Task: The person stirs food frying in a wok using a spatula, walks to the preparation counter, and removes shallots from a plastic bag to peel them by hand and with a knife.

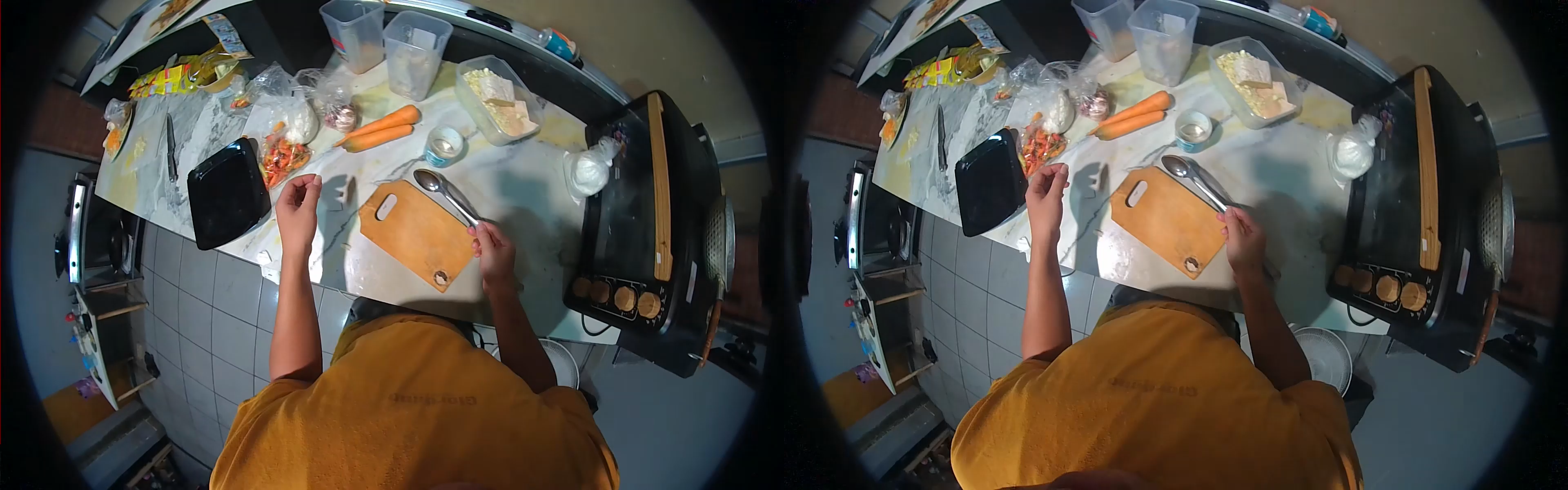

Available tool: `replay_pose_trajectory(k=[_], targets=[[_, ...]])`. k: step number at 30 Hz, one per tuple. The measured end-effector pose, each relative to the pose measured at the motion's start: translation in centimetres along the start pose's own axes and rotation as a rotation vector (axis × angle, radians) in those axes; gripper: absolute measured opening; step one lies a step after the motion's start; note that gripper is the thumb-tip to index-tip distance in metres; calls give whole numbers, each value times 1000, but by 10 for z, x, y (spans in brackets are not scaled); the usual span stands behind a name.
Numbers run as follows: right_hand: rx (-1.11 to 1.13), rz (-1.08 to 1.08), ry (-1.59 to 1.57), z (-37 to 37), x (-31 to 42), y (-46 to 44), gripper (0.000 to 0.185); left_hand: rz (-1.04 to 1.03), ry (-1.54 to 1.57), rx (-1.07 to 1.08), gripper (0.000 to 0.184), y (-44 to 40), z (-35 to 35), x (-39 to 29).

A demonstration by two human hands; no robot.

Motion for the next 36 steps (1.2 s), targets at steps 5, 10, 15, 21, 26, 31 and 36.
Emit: replay_pose_trajectory(k=[5, 10, 15, 21, 26, 31, 36], targets=[[-54, 267, 122, -11, 0, -6, 24, -38, 41, 17, 20, -31, 9, 7], [-104, 419, 274, -18, 18, -4, 24, -58, -134, 59, 35, -69, -15, -5], [-70, 480, 467, -16, 27, 4, 21, -114, -188, 45, 56, -124, -58, -25], [40, 694, 729, -23, 38, 17, 23, -140, -311, -115, 40, -172, -86, -30], [24, 694, 729, -26, 47, 21, 22, -319, -297, -175, 32, -197, -83, -34], [47, 721, 768, -27, 47, 25, 21, -242, -42, 84, 31, -130, -90, -78], [34, 761, 772, -31, 48, 26, 21, -312, -54, 283, 40, -108, -74, -107]])
Point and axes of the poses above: each hand's wrist, its own y-axis away from the middle knuckle, its own z-axis out of the back of the hand, x = y × z, the point moved 8 cm from there along -y, towards the middle knuckle, and after that the axes turned 14 degrees about z, right-handed, at the moved point
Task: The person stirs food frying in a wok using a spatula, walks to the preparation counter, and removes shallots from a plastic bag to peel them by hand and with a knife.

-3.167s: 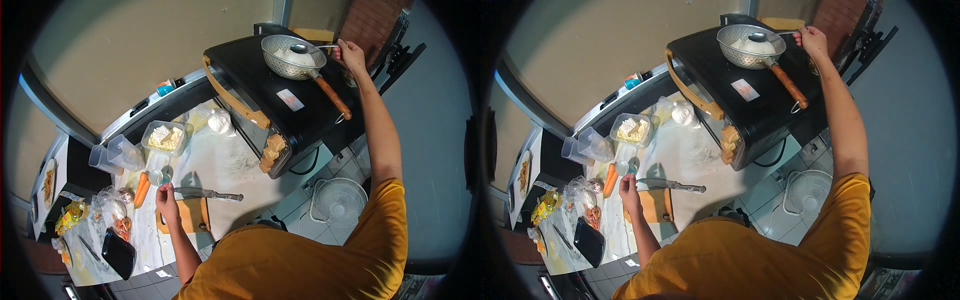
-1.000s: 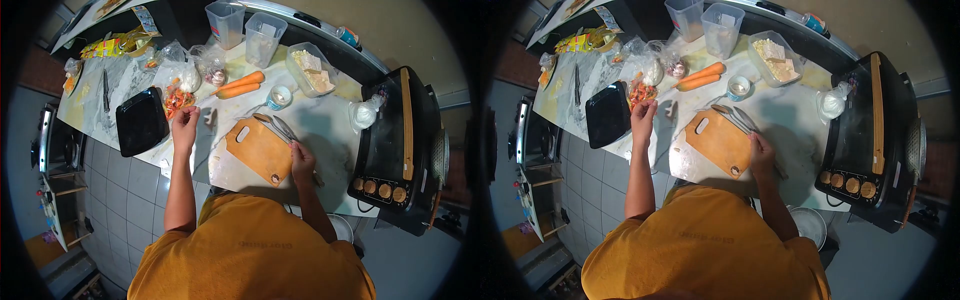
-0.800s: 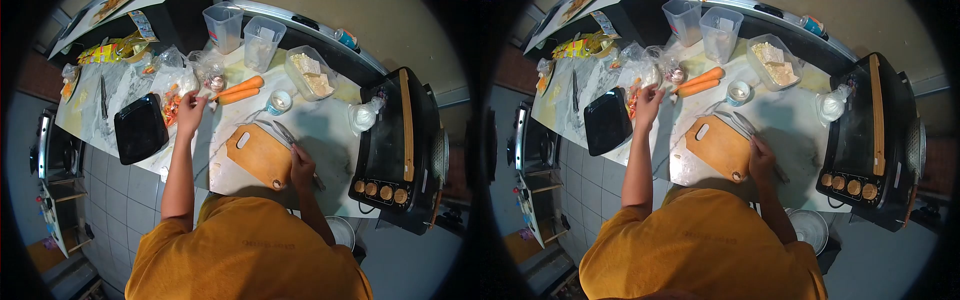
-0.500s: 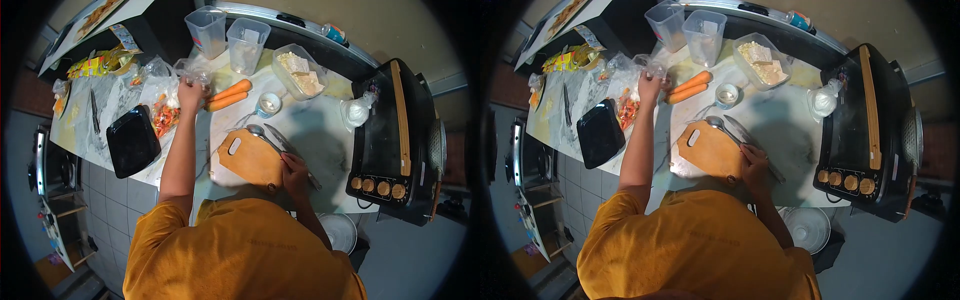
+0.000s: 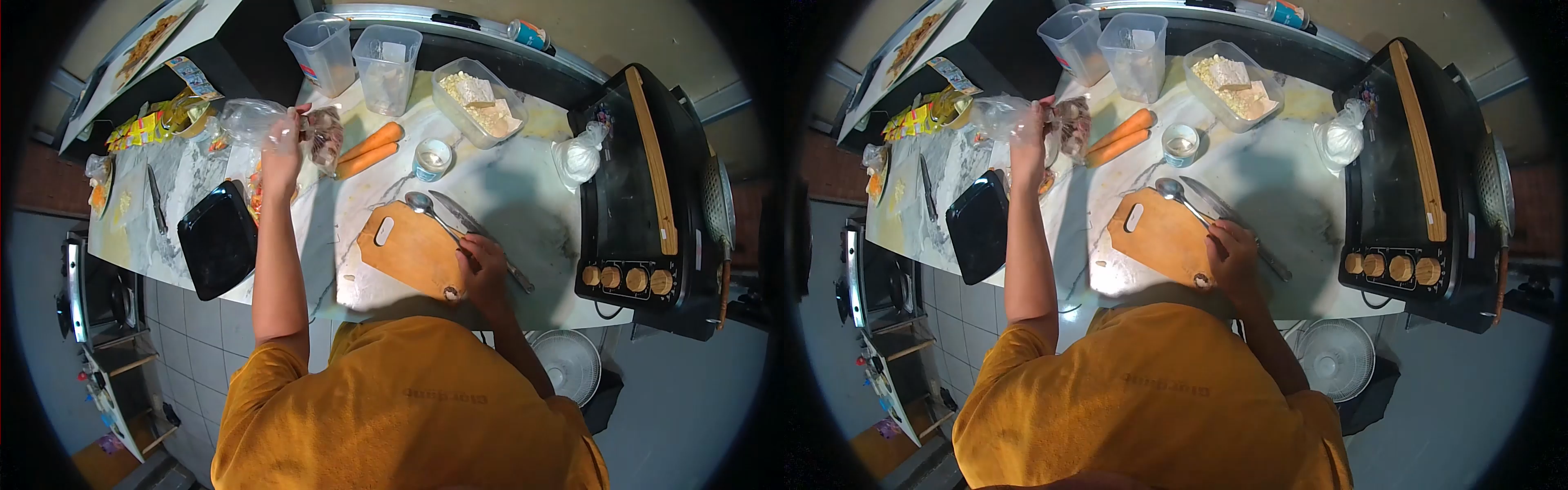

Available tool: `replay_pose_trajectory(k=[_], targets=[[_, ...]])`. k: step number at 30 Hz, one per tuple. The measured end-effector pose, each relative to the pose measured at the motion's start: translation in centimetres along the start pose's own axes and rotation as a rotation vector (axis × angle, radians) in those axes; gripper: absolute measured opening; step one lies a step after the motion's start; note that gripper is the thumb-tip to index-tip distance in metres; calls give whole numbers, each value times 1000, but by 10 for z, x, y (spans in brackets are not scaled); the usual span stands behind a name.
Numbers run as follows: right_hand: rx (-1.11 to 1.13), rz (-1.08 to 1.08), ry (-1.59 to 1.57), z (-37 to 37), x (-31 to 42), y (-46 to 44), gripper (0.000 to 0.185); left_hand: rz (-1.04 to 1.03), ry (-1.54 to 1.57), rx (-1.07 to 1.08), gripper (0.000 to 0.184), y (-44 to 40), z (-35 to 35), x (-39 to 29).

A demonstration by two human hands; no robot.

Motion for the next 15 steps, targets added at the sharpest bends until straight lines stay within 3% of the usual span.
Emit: replay_pose_trajectory(k=[3, 6, 9, 11, 15], targets=[[-36, 49, 6, 3, 10, -15, 23, 63, 7, 116, 46, 21, 0, -15], [-40, 165, -34, 1, 34, -39, 25, 173, 86, 472, 48, 63, -32, -17], [-14, 121, -150, -9, 57, -62, 26, 256, 9, 535, 46, 95, -53, -2], [3, 106, -424, -20, 72, -77, 29, 294, 10, 505, 44, 107, -57, 16], [-16, 246, -418, -40, 89, -93, 28, 433, 124, 528, 40, 124, -57, 51]])
Point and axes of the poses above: each hand's wrist, its own y-axis away from the middle knuckle, its own z-axis out of the back of the hand, x = y × z, the point moved 8 cm from there along -y, towards the middle knuckle, and after that the axes turned 14 degrees about z, right-handed, at the moved point
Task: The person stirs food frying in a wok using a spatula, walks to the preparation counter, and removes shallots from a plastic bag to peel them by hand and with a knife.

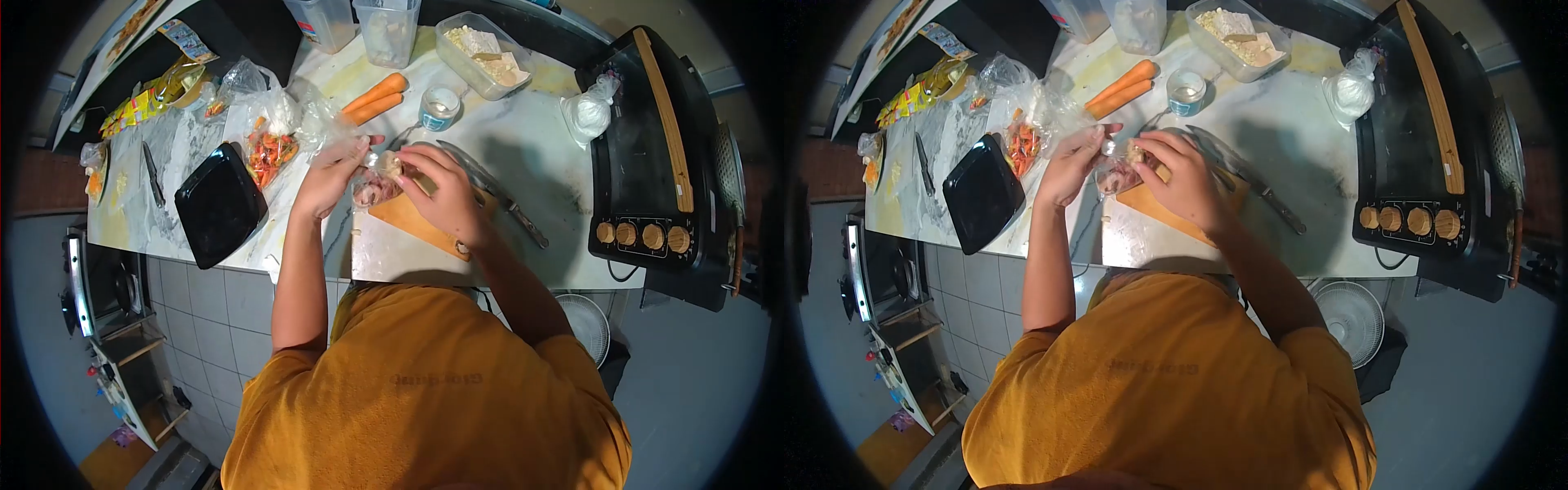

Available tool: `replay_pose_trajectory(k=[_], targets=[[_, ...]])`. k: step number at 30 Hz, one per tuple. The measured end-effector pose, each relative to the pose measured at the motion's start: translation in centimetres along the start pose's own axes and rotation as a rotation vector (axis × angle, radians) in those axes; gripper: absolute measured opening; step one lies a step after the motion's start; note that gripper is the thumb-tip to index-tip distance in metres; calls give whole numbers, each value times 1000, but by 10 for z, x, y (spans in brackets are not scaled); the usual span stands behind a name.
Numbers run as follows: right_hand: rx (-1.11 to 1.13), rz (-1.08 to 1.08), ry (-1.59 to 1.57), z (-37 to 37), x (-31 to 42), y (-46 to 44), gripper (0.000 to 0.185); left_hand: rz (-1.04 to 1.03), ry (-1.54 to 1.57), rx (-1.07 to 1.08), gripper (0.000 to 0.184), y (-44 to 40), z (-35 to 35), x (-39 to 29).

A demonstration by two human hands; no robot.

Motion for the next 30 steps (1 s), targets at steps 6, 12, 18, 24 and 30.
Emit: replay_pose_trajectory(k=[6, 12, 18, 24, 30], targets=[[125, -43, -44, -36, -18, -6, 26, 24, 317, -27, 32, 8, 15, 32], [149, -173, -99, -42, -29, -13, 26, -86, -42, -151, 27, 16, 19, 26], [256, -289, -195, -53, -43, -6, 21, -22, -85, -185, 21, 10, 20, 37], [280, -348, -327, -44, -44, -3, 15, -97, 64, -9, 20, 11, 7, 30], [127, -341, -728, -46, -56, 19, 13, -119, 24, 18, 16, 11, -1, 39]])
Point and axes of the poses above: each hand's wrist, its own y-axis away from the middle knuckle, its own z-axis out of the back of the hand, x = y × z, the point moved 8 cm from there along -y, towards the middle knuckle, and after that the axes turned 14 degrees about z, right-handed, at the moved point
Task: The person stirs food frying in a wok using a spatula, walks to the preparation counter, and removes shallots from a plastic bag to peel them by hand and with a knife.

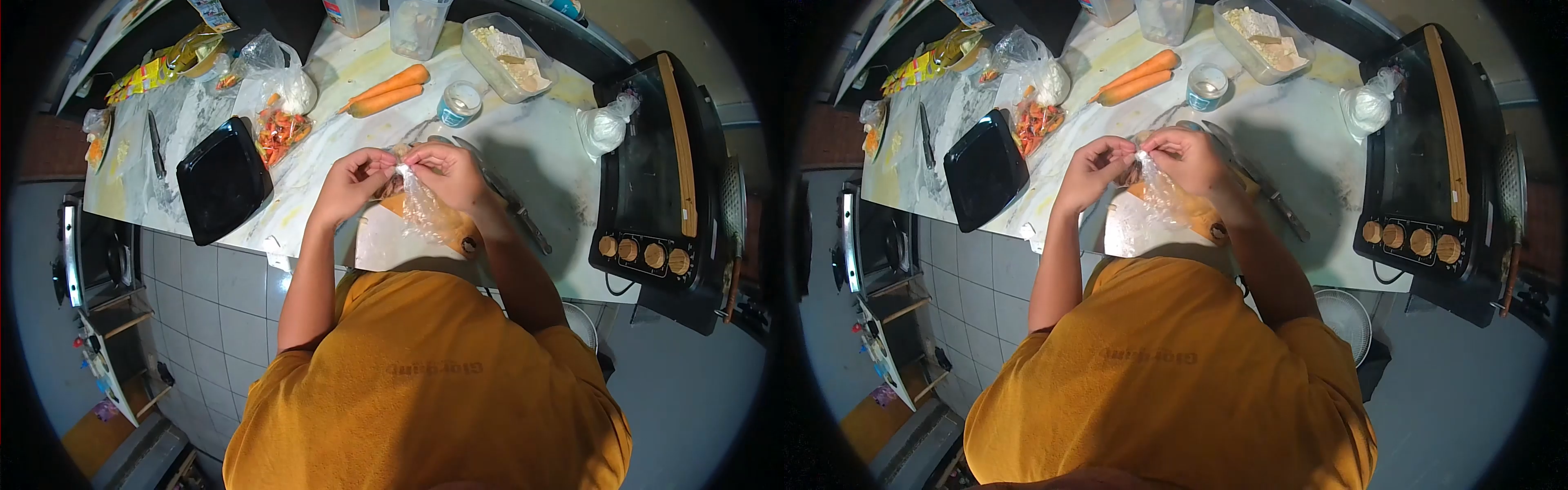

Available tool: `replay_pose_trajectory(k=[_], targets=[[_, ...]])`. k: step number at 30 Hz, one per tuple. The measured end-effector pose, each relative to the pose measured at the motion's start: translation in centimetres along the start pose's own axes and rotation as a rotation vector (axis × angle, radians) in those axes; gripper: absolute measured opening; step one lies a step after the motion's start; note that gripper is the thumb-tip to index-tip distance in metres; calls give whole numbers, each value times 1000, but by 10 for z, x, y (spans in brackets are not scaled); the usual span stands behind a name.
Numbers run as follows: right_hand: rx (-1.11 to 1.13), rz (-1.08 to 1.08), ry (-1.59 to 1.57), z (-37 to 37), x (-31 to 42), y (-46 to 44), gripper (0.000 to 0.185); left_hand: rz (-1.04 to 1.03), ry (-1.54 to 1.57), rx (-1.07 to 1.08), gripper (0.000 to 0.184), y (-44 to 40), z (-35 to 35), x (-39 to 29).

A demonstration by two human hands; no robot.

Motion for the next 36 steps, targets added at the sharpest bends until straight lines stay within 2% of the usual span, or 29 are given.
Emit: replay_pose_trajectory(k=[4, 6, 9, 13, 16, 18, 22, 25, 28, 30, 34, 36], targets=[[-18, -2, -77, 4, -6, 5, 14, 35, -130, -44, 13, 2, -4, 1], [-52, -124, -86, 6, -10, 10, 14, -62, -167, -39, 11, 4, -8, -6], [-72, -109, -74, 7, -8, 13, 15, -161, -256, -60, 10, 9, -15, -15], [-68, -147, -72, 5, -11, 14, 13, -81, -248, -87, 10, 4, -14, -8], [-79, -125, -67, 9, -9, 12, 17, -31, -247, -99, 10, 2, -14, -7], [84, -246, 38, 4, -11, 17, 24, -216, -414, -142, 9, 5, -15, -16], [81, -226, -35, 7, -11, 15, 31, -204, -352, -111, 9, 6, -15, -17], [89, -212, 80, 9, -8, 12, 29, -223, -278, -111, 11, 5, -10, -18], [138, -229, 177, 9, -6, 10, 26, -254, -458, -158, 13, 10, -13, -29], [144, -135, 233, 8, 1, 4, 17, -276, -580, -174, 15, 13, -16, -35], [103, -111, 205, 3, 13, -5, 5, -292, -688, -162, 15, 15, -16, -41], [127, -32, 285, -1, 19, -12, 2, -147, -572, -162, 17, 9, -8, -29]])
Point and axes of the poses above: each hand's wrist, its own y-axis away from the middle knuckle, its own z-axis out of the back of the hand, x = y × z, the point moved 8 cm from there along -y, towards the middle knuckle, and after that the axes turned 14 degrees about z, right-handed, at the moved point
